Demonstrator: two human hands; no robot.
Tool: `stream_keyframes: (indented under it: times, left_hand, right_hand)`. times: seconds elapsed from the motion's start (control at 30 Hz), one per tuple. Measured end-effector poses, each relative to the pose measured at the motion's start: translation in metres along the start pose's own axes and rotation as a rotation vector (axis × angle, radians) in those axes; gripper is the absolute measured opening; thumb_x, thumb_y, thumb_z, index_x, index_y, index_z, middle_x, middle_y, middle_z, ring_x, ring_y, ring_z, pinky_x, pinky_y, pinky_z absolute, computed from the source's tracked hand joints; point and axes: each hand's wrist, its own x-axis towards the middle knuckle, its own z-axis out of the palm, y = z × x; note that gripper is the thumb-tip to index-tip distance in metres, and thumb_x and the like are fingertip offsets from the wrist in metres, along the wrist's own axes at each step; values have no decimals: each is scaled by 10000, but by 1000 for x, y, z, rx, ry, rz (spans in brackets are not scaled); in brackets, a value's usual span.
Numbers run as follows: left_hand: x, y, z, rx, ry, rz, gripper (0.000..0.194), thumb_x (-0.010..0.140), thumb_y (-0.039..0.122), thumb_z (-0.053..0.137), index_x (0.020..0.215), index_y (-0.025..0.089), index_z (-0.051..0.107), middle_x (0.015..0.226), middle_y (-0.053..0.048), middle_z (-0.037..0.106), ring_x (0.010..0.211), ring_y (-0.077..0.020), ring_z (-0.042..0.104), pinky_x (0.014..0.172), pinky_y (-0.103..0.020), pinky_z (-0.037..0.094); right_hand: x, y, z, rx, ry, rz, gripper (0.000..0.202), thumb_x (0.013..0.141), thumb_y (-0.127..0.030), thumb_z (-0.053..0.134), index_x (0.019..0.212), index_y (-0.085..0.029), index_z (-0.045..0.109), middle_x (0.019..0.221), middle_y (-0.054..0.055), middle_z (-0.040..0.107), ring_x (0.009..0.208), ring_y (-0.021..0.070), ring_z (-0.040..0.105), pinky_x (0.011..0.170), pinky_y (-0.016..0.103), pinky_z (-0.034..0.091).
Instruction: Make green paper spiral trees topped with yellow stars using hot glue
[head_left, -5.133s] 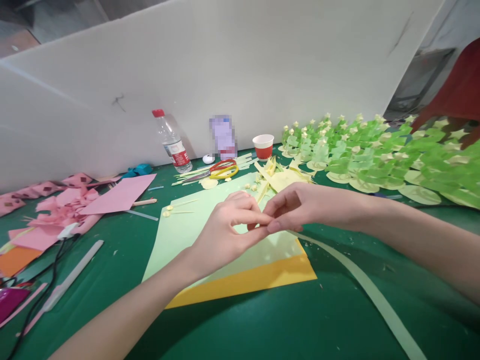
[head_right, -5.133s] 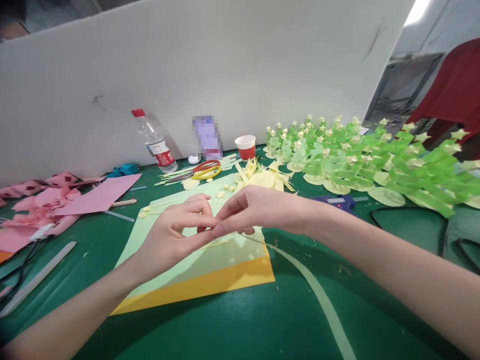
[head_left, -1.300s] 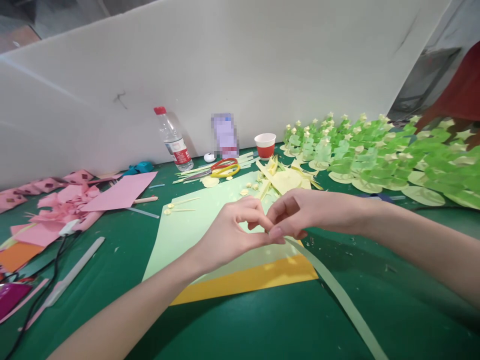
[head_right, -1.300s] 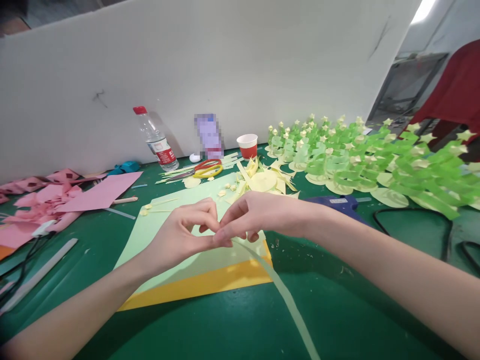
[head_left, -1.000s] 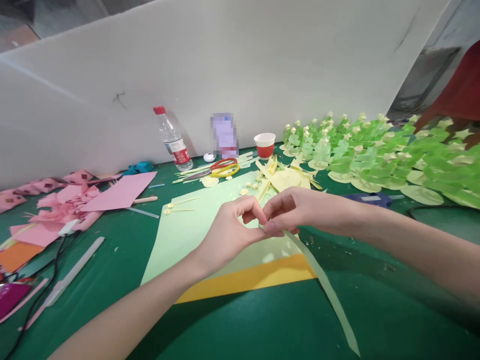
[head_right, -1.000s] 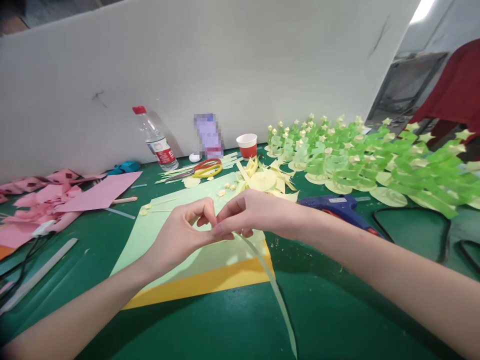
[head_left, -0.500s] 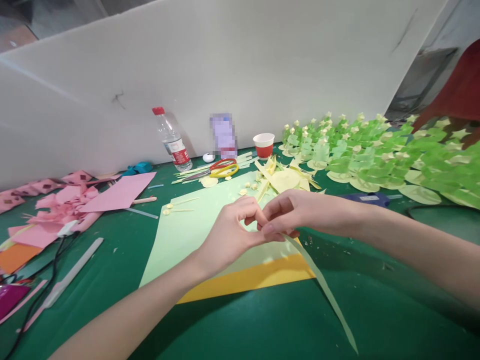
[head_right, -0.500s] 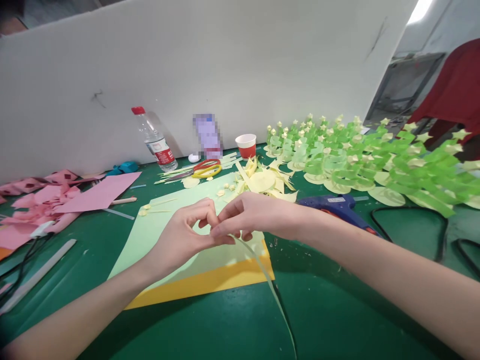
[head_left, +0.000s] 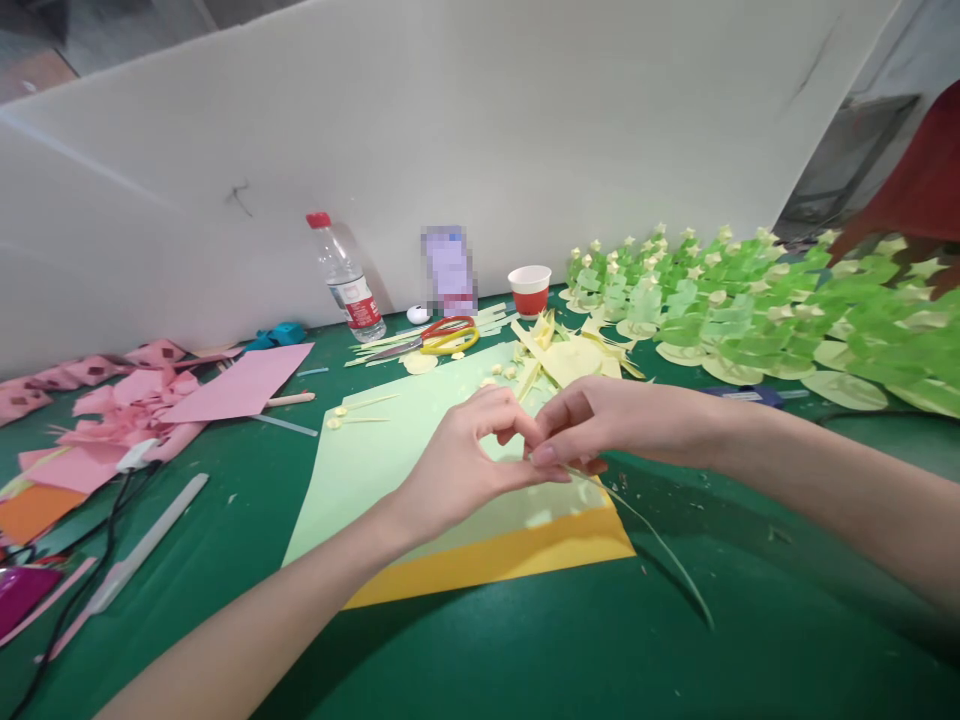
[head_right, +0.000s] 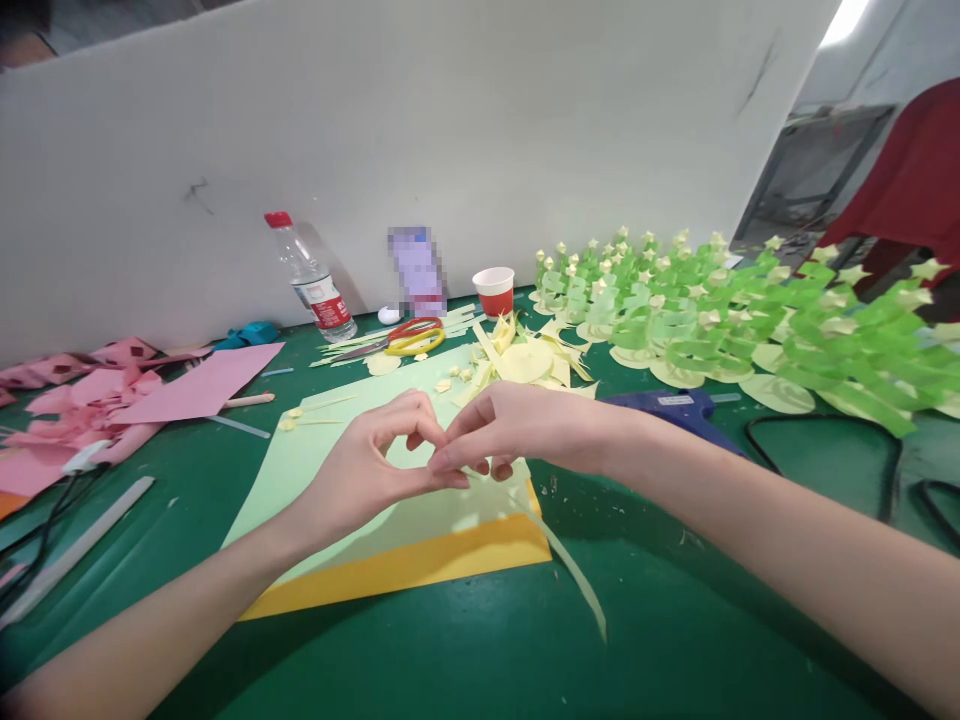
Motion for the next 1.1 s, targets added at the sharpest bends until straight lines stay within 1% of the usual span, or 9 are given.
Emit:
stream_keyframes:
  times: [0.13,0.33,0.43,0.53,0.63,0.77,0.83,1.0,1.1]
  left_hand:
    - [0,0,-3,-5,-120,47,22,676,201,660,664,206,678,570,31,422,634,-117,416,586,-243,354]
    - [-2,-2,2,2,21,-4,188,629,248,700,503,170,584,541,41,401,591,-106,387,548,-237,338]
    - [-1,-1,1,26,10,7,135,601,243,720,565,174,609,580,43,413,617,-107,405,568,-235,345]
    - [0,0,-2,62,-41,45,47,669,237,667,699,202,658,604,36,435,651,-119,426,609,-248,360]
    - [0,-2,-3,49,31,51,68,704,227,635,767,210,656,630,29,460,654,-120,442,623,-256,371]
    - [-1,-4,-2,-7,137,71,55,712,231,625,685,190,650,666,9,498,651,-121,455,602,-260,381]
    - [-1,-4,-2,1,114,107,72,719,211,616,669,189,663,633,10,478,660,-126,452,607,-264,381]
    - [-1,-3,-7,11,-63,177,119,729,147,587,681,193,686,631,2,494,695,-133,449,646,-270,378]
    - [-1,-3,-8,13,-89,178,124,729,136,585,671,189,680,631,1,504,698,-133,445,651,-271,372]
  right_hand:
    - [-2,-1,-2,-25,-6,25,189,679,-319,601,594,-153,574,564,-36,428,514,60,347,477,218,283]
    - [-1,-3,5,-4,-14,1,182,701,-295,573,590,-152,562,586,-33,450,537,66,348,488,221,270]
    - [-1,-3,4,-36,80,-4,211,693,-341,591,590,-159,563,548,-47,424,513,63,328,485,229,250]
    - [-2,-2,-1,-68,135,10,251,680,-378,604,566,-159,558,505,-55,380,492,62,313,481,233,241]
    - [-3,-2,-4,-62,110,9,240,682,-389,601,614,-159,593,534,-46,391,505,65,321,484,231,255]
    - [-3,-3,-3,-16,151,-4,197,657,-360,625,679,-164,636,564,-37,407,536,70,323,487,222,271]
    - [-3,-3,-1,0,148,-4,186,648,-353,635,658,-168,639,557,-39,408,533,67,320,480,219,268]
    - [-3,-3,0,-50,103,0,198,641,-382,648,612,-187,647,538,-47,426,515,62,325,470,219,266]
    - [-4,-4,-2,-67,93,11,202,644,-392,643,620,-191,651,548,-45,450,511,61,333,469,222,269]
